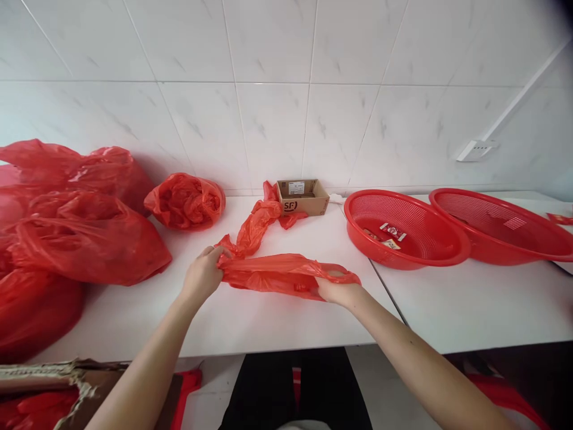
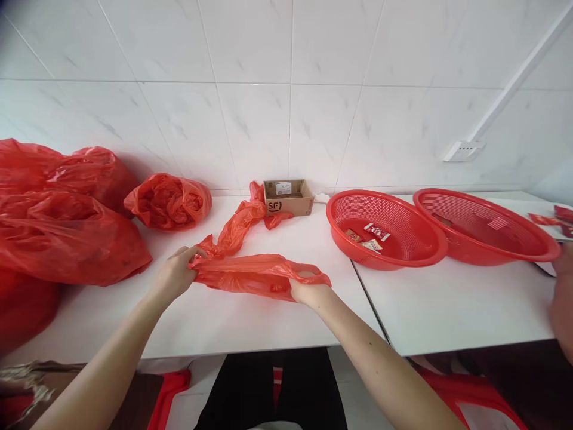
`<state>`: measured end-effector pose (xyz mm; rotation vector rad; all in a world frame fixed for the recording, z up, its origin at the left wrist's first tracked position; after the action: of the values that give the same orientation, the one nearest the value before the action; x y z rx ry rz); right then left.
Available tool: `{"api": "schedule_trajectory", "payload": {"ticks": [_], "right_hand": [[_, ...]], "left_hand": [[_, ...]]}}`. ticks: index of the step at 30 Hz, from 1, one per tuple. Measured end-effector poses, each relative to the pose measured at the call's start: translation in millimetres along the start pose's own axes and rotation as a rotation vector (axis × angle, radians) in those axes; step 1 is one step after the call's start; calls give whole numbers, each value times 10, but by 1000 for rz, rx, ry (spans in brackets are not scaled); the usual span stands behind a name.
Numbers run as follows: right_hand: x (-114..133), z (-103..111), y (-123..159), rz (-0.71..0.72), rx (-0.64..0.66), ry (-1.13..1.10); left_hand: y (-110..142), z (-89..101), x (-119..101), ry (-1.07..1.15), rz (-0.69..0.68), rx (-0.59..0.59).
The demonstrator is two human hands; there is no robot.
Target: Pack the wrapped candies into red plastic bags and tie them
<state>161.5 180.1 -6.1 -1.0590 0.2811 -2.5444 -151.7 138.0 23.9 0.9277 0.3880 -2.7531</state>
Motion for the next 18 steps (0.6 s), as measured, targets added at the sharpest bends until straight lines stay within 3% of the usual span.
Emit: {"api": "schedule_trajectory", "payload": {"ticks": [4, 6, 8, 9, 13, 18], "right_hand": [[-17, -41, 24, -101, 183, 193], [48, -22, 56, -128, 231, 261], [128, -17, 85, -148, 293, 317], [157, -29, 98, -164, 340, 343], [193, -129, 125, -222, 516, 387], [146, -230, 115, -232, 550, 377]], "left_hand": [[141, -58, -270, 73, -26, -28], [379, -46, -465, 144, -39, -198], [734, -26, -602, 261, -44, -508], [909, -93, -655, 295, -56, -576], [1336, -601, -652, 370, 21, -463], [1297, -896, -453, 448, 141, -360]]}}
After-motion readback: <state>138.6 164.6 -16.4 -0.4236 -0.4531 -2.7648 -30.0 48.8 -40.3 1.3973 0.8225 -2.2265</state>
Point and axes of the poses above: each hand's wrist, its own y-axis away from the middle knuckle, its own z-axis out of the back of the hand, x = y × z, the point moved 6 cm from there along -y, towards the middle knuckle, and after that the axes turned 3 degrees about -x, right-handed, at the moved point
